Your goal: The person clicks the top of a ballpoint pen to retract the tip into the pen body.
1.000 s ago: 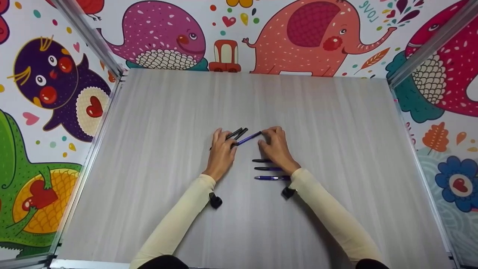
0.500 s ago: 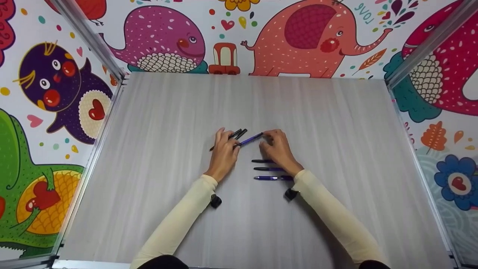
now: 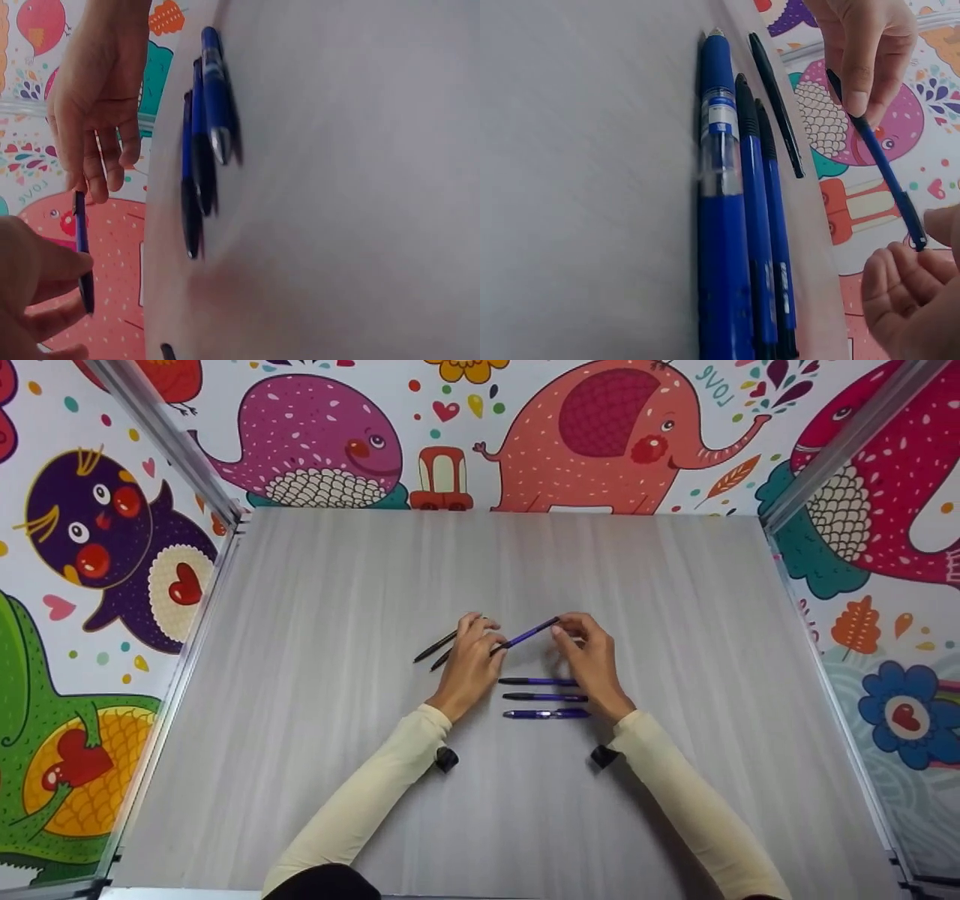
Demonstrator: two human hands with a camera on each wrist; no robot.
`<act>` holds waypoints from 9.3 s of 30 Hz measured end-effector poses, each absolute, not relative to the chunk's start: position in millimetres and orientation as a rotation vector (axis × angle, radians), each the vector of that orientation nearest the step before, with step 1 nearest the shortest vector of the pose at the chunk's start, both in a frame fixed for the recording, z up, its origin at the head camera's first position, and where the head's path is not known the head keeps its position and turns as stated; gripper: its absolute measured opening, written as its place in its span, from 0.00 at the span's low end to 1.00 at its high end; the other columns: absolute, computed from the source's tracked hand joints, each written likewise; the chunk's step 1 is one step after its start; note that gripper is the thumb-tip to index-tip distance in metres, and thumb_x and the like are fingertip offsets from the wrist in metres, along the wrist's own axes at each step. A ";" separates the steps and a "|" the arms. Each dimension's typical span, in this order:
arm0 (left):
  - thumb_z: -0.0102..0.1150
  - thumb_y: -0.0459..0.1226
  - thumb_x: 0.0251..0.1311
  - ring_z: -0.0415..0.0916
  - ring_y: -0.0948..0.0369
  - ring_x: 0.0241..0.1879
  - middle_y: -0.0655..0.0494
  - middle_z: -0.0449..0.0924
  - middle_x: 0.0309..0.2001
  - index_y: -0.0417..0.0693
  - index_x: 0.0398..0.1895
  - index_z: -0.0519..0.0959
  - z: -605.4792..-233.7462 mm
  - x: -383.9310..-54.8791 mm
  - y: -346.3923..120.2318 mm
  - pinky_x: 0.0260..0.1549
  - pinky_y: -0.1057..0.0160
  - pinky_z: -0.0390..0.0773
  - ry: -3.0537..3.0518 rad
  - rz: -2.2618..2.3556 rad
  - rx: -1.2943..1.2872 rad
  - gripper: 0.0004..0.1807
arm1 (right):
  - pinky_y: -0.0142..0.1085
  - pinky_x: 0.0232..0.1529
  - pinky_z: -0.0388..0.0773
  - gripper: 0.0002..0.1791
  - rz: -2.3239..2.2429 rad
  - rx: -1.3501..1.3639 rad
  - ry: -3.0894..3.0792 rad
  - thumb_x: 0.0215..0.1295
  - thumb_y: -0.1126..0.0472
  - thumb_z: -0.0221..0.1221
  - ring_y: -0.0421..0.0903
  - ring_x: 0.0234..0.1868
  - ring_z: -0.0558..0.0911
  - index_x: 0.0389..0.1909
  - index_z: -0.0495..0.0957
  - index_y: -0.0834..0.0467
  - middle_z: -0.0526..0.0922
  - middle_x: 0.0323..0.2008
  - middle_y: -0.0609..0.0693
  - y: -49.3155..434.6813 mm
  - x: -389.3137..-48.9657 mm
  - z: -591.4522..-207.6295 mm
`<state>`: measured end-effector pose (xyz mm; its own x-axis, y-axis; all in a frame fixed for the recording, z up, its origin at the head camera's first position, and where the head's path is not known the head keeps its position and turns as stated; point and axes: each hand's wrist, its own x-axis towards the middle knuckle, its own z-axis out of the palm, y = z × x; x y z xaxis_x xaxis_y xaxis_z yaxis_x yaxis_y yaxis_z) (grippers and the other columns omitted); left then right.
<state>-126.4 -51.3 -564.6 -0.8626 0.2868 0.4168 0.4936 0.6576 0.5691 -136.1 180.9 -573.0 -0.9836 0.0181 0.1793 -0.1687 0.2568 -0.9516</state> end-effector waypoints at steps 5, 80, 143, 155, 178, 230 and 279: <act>0.72 0.29 0.69 0.72 0.40 0.71 0.41 0.85 0.57 0.38 0.42 0.90 -559.4 -124.3 -39.6 0.76 0.43 0.69 -2.567 -1.024 -0.679 0.03 | 0.40 0.42 0.89 0.11 1.912 0.141 -2.188 0.79 0.66 0.66 0.61 0.42 0.89 0.53 0.82 0.68 0.88 0.44 0.69 188.2 -132.5 -566.6; 0.59 0.20 0.73 0.88 0.50 0.49 0.44 0.89 0.47 0.40 0.46 0.84 -538.0 -114.7 -17.4 0.53 0.53 0.89 -1.625 -3.447 -0.277 0.10 | 0.44 0.48 0.90 0.32 2.128 0.822 -2.103 0.71 0.82 0.64 0.53 0.47 0.91 0.75 0.71 0.70 0.81 0.53 0.71 204.5 -125.6 -499.2; 0.69 0.27 0.70 0.86 0.60 0.44 0.48 0.90 0.47 0.35 0.53 0.88 -545.7 -131.5 -40.7 0.49 0.61 0.87 -2.556 -2.349 -0.491 0.11 | 0.42 0.43 0.91 0.13 2.084 0.577 -2.102 0.73 0.80 0.63 0.53 0.41 0.92 0.54 0.77 0.79 0.86 0.42 0.72 223.0 -129.2 -528.7; 0.70 0.31 0.73 0.85 0.58 0.47 0.53 0.90 0.45 0.44 0.51 0.91 -552.2 -139.3 -48.8 0.51 0.58 0.84 -2.707 -1.797 -0.557 0.07 | 0.39 0.41 0.90 0.09 2.035 0.332 -2.257 0.68 0.81 0.67 0.45 0.37 0.91 0.48 0.83 0.77 0.87 0.39 0.73 228.7 -129.7 -539.9; 0.72 0.32 0.71 0.82 0.52 0.53 0.50 0.90 0.48 0.43 0.48 0.91 -601.3 -159.7 -53.3 0.61 0.48 0.75 -2.668 -1.383 -0.732 0.06 | 0.26 0.41 0.82 0.07 1.789 0.296 -2.592 0.72 0.72 0.70 0.43 0.39 0.86 0.49 0.90 0.66 0.91 0.43 0.62 240.3 -136.5 -577.2; 0.75 0.34 0.68 0.75 0.51 0.57 0.51 0.87 0.44 0.43 0.44 0.93 -615.3 -147.1 -44.5 0.63 0.47 0.72 -2.726 -1.139 -0.824 0.06 | 0.38 0.47 0.70 0.08 1.335 0.470 -2.776 0.67 0.72 0.74 0.50 0.46 0.76 0.44 0.93 0.61 0.87 0.40 0.52 255.9 -126.2 -609.2; 0.76 0.29 0.67 0.75 0.47 0.59 0.46 0.87 0.52 0.35 0.50 0.89 -598.9 -108.6 -111.6 0.61 0.48 0.78 -2.438 -1.349 -0.264 0.11 | 0.52 0.65 0.82 0.17 1.681 0.401 -2.704 0.79 0.65 0.66 0.60 0.61 0.85 0.62 0.84 0.69 0.86 0.58 0.63 140.9 -171.9 -577.7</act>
<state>-108.6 -111.6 -598.9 -0.9246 -0.0027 0.3809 0.3213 0.5317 0.7836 -171.9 140.9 -577.7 -0.9665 -0.2458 0.0740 -0.1751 0.4205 -0.8902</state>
